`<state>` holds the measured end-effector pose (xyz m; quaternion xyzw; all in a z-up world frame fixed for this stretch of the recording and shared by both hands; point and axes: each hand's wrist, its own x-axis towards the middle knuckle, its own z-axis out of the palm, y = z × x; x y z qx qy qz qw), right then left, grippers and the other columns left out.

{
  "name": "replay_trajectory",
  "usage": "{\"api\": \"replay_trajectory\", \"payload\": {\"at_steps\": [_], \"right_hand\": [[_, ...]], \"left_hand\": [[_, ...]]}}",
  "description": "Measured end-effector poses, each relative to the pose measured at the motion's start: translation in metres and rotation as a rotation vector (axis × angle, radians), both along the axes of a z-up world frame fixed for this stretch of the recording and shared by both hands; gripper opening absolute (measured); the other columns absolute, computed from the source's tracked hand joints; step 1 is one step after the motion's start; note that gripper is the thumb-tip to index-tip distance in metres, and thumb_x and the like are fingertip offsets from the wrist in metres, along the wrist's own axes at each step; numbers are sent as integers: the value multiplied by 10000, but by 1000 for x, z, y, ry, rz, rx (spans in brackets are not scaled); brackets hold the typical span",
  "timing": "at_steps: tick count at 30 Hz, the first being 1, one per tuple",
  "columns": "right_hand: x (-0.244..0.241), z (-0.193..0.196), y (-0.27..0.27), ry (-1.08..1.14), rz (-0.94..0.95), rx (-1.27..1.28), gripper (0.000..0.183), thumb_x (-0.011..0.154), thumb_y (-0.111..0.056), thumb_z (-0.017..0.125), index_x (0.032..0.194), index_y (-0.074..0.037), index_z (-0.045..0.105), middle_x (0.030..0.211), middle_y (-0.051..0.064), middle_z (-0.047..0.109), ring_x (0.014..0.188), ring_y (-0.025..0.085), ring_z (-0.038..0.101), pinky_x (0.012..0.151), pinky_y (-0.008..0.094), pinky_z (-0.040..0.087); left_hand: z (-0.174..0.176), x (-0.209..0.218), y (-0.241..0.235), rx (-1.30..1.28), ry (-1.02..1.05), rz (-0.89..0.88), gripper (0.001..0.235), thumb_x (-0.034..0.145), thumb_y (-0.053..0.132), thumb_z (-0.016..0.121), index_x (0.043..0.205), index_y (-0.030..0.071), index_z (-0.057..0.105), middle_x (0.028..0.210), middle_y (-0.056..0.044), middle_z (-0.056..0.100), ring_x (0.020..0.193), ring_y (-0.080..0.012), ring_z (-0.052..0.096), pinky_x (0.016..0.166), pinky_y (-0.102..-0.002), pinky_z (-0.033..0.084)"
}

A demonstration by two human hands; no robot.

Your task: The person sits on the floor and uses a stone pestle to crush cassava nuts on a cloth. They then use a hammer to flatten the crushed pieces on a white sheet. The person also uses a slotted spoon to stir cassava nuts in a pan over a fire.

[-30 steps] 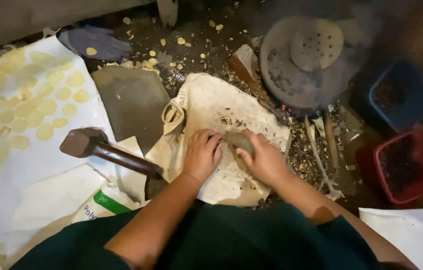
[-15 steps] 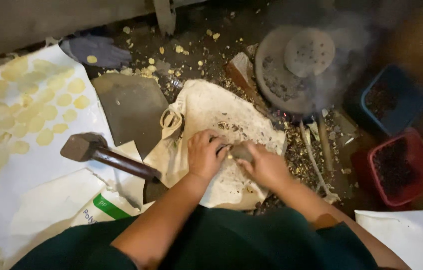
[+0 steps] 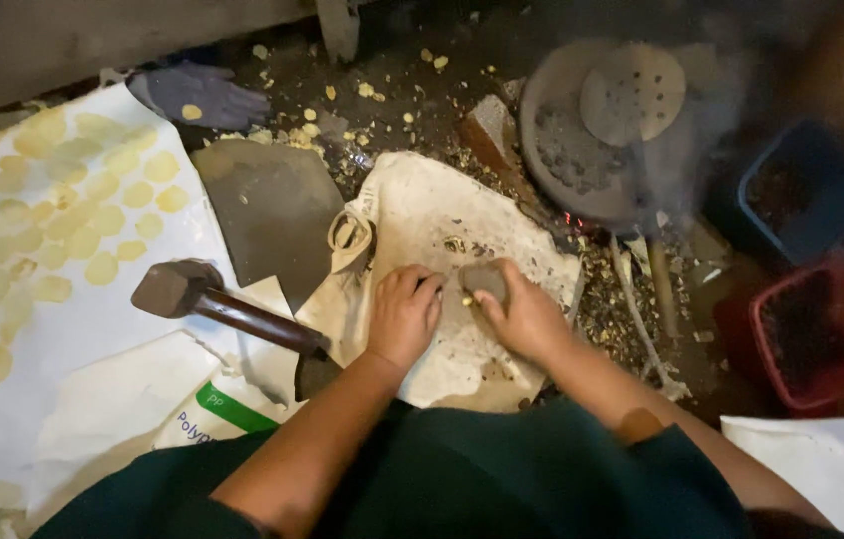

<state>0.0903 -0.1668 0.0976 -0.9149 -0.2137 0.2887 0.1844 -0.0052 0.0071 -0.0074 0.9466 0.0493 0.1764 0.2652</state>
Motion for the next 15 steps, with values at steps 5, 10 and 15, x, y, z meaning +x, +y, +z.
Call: {"api": "replay_trajectory", "payload": {"at_steps": [5,10,15], "right_hand": [[14,-4,3,78,-90,-67,544,974,-533,562,1431,-287,399,1149,274,693,1152,499,654,971,617,503],[8,22,15,50,8,-91,514,992,-494,520,1403,-207,406,1168,297,687,1106,517,672,937,622,526],[-8,29,8,-75,221,-158,501,985,-424,548,1412,-212,392,1201,250,645,1028,514,703,897,614,559]], "left_hand": [[-9,0,-2,-22,-12,-61,151,932,236,658,1078,239,699,1072,-9,637,1151,-270,598,954,-428,468],[11,-7,-2,-18,-2,-2,308,886,227,697,1188,171,680,1088,-100,634,1097,-352,606,911,-498,484],[-7,-6,-1,-10,-29,-22,291,860,180,671,1148,203,707,1064,-81,645,1094,-327,617,927,-461,482]]}}
